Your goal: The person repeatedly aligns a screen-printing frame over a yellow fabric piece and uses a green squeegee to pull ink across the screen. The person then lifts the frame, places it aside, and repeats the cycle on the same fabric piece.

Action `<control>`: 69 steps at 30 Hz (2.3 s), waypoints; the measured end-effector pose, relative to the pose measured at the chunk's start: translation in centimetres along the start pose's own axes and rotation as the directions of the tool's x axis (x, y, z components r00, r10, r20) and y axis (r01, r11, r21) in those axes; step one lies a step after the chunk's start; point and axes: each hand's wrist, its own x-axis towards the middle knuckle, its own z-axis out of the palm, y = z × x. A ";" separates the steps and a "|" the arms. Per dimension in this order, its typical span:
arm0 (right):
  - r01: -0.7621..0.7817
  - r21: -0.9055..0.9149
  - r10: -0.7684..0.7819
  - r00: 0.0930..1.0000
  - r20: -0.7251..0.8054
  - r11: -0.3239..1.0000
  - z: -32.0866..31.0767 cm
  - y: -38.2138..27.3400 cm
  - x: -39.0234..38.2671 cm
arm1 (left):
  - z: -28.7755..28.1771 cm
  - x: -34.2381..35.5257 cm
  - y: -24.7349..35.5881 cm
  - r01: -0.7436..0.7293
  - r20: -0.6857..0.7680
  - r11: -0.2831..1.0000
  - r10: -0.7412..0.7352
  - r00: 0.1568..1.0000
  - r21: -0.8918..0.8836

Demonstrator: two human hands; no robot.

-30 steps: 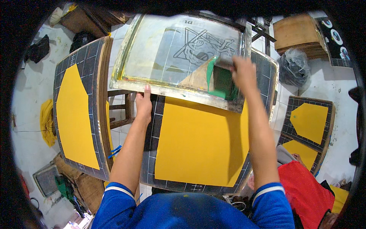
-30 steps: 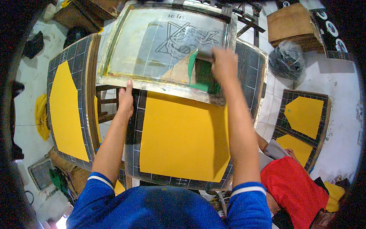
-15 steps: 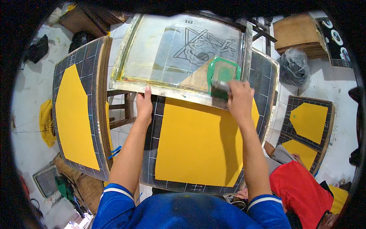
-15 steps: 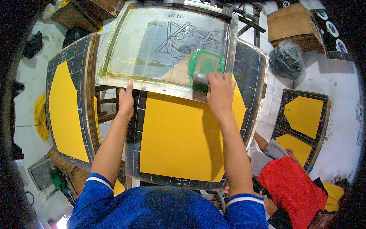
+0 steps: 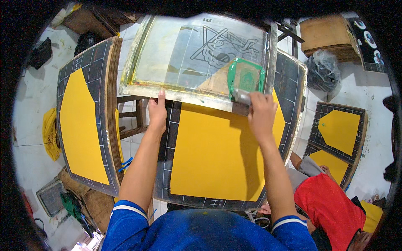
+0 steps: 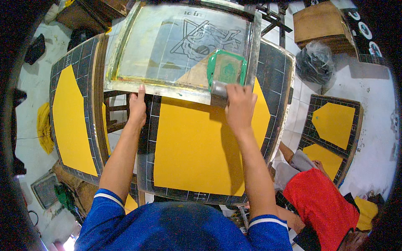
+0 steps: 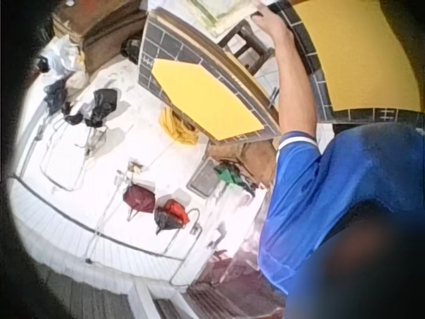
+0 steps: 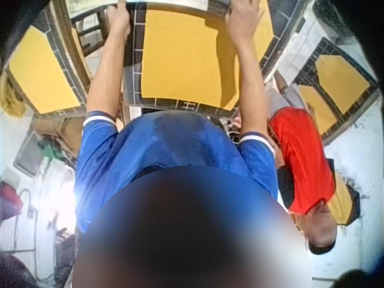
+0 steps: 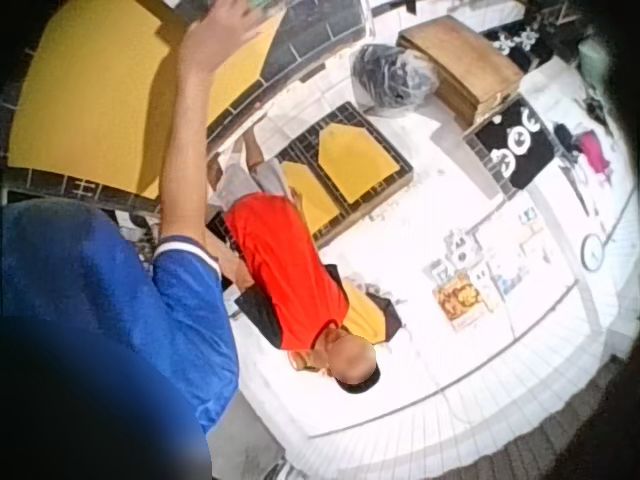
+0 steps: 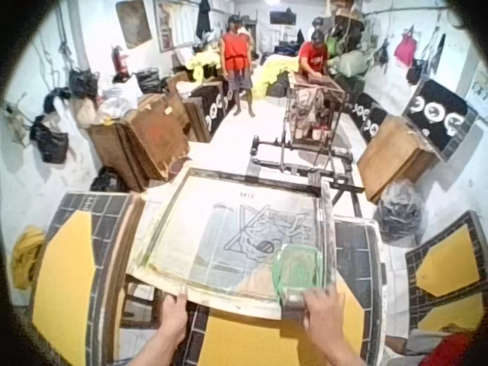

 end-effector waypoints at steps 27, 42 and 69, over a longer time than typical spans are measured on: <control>0.005 -0.020 -0.003 0.992 0.125 1.000 -0.5 0.9 -3.0 | -1.2 -0.6 -1.1 -0.035 0.106 0.966 0.065 0.992 -0.258; -0.007 -0.316 -0.165 0.843 -0.512 0.949 -27.4 5.2 23.0 | -8.2 -3.9 21.0 -0.953 0.449 0.282 0.841 0.303 0.115; -0.014 -0.215 -0.101 0.852 -0.514 0.976 -28.4 6.2 25.9 | -27.4 -9.9 4.6 -0.661 0.784 -0.449 0.172 0.596 0.601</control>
